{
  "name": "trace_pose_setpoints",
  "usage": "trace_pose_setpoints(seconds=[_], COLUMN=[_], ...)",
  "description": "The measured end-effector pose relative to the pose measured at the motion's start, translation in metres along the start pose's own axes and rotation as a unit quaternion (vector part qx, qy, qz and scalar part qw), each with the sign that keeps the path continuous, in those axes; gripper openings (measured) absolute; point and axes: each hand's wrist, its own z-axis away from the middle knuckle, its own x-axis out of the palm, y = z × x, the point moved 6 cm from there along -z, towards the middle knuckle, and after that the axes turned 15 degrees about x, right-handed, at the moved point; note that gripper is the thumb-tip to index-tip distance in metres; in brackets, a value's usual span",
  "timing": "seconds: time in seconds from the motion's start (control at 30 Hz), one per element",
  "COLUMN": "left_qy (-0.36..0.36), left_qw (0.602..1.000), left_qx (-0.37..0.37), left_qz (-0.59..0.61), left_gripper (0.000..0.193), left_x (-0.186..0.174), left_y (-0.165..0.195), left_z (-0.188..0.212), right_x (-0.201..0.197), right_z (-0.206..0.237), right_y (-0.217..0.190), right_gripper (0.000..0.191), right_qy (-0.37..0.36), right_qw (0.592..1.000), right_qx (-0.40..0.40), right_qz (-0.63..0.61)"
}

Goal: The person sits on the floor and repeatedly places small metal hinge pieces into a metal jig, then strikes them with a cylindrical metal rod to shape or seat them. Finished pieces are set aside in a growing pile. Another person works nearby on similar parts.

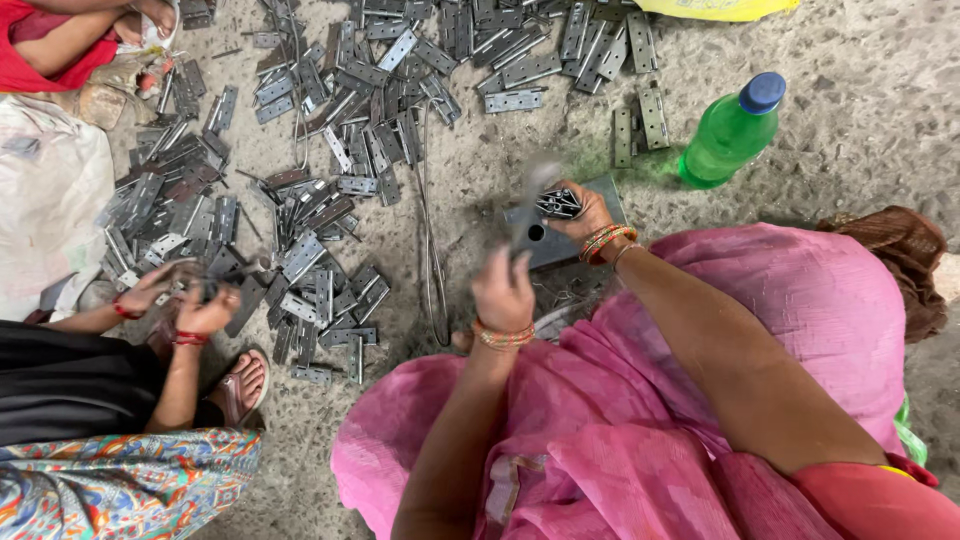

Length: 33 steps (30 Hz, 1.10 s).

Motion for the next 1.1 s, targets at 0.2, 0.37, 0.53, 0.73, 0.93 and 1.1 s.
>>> trace_pose_setpoints(seconds=[0.2,0.37,0.53,0.73,0.93,1.1], left_qy=[-0.157,0.030,0.148,-0.210,-0.039,0.050], left_qw=[0.973,0.991,0.977,0.960,0.982,0.991], left_qx=[-0.162,-0.096,-0.068,-0.180,-0.159,-0.050], left_qz=[0.053,0.084,0.138,-0.041,0.097,0.112], left_gripper=[0.023,0.030,0.031,0.023,0.022,0.027], left_x=[0.046,-0.006,-0.015,0.040,0.012,-0.001], left_y=[-0.037,-0.026,-0.023,-0.046,-0.035,-0.012], left_z=[0.058,0.019,-0.003,0.039,0.031,0.012], right_x=[-0.001,-0.003,-0.002,-0.004,-0.003,-0.004], right_z=[0.001,0.003,0.003,0.002,0.002,0.003], right_y=[0.002,-0.001,-0.001,-0.001,-0.001,-0.001], right_gripper=[0.044,0.045,0.045,0.044,0.040,0.043], right_qy=[0.027,0.012,0.013,0.011,-0.006,-0.007], right_qw=[0.999,0.997,0.999,0.997,0.998,0.999], right_qx=[-0.021,-0.046,-0.029,-0.011,-0.017,-0.032], right_qz=[0.033,0.057,0.041,0.073,0.060,0.030])
